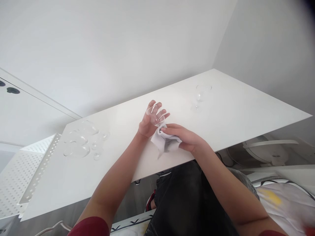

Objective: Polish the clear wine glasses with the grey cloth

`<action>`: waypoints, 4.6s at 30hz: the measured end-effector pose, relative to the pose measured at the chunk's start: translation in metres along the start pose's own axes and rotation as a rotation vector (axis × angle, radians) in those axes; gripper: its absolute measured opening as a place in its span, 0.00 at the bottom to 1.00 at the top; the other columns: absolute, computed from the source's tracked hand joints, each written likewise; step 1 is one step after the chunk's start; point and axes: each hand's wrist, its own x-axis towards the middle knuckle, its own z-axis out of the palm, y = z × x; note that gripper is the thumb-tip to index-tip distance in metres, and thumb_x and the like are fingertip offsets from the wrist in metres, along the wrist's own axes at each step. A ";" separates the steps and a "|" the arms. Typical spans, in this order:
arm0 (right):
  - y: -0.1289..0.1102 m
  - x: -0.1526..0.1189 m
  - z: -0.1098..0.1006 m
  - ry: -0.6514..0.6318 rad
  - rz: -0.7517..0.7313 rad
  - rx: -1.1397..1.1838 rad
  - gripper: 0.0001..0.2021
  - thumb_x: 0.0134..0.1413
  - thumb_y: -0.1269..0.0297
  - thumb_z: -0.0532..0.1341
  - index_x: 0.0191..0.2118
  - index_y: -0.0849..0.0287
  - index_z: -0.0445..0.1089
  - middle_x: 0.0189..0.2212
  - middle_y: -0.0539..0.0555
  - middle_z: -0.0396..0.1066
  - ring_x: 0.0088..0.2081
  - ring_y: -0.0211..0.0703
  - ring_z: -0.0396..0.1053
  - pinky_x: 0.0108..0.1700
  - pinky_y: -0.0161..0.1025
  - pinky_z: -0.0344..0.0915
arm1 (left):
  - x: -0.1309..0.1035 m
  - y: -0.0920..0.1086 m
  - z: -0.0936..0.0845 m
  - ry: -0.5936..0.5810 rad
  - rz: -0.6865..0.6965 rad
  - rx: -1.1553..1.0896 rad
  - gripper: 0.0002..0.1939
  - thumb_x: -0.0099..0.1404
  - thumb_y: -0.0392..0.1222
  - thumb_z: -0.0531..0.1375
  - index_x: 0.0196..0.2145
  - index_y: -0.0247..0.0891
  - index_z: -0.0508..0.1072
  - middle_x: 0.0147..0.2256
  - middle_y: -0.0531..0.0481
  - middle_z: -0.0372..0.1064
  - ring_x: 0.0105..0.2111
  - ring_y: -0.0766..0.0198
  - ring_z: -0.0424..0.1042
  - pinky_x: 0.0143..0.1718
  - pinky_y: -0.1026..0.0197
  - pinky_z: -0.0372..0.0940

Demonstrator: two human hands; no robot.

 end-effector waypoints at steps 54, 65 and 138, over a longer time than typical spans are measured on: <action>0.008 0.012 -0.017 0.871 -0.307 0.309 0.16 0.57 0.48 0.65 0.40 0.55 0.70 0.36 0.52 0.74 0.37 0.43 0.72 0.33 0.37 0.69 | 0.005 0.005 -0.011 -0.004 0.057 0.062 0.35 0.54 0.57 0.74 0.57 0.58 0.68 0.66 0.51 0.61 0.55 0.59 0.71 0.48 0.57 0.69; 0.006 0.010 -0.016 0.747 -0.301 0.136 0.24 0.57 0.34 0.59 0.37 0.53 0.66 0.31 0.52 0.69 0.34 0.44 0.70 0.31 0.38 0.65 | 0.004 0.002 -0.007 -0.152 -0.007 0.223 0.38 0.44 0.40 0.78 0.49 0.51 0.67 0.50 0.49 0.72 0.54 0.55 0.72 0.47 0.56 0.68; 0.019 0.009 0.030 0.692 -0.247 -0.029 0.15 0.57 0.49 0.62 0.33 0.53 0.60 0.23 0.45 0.57 0.21 0.35 0.54 0.21 0.34 0.54 | 0.007 0.003 -0.012 -0.119 -0.061 0.062 0.34 0.42 0.55 0.76 0.42 0.45 0.67 0.35 0.55 0.65 0.29 0.69 0.69 0.21 0.68 0.59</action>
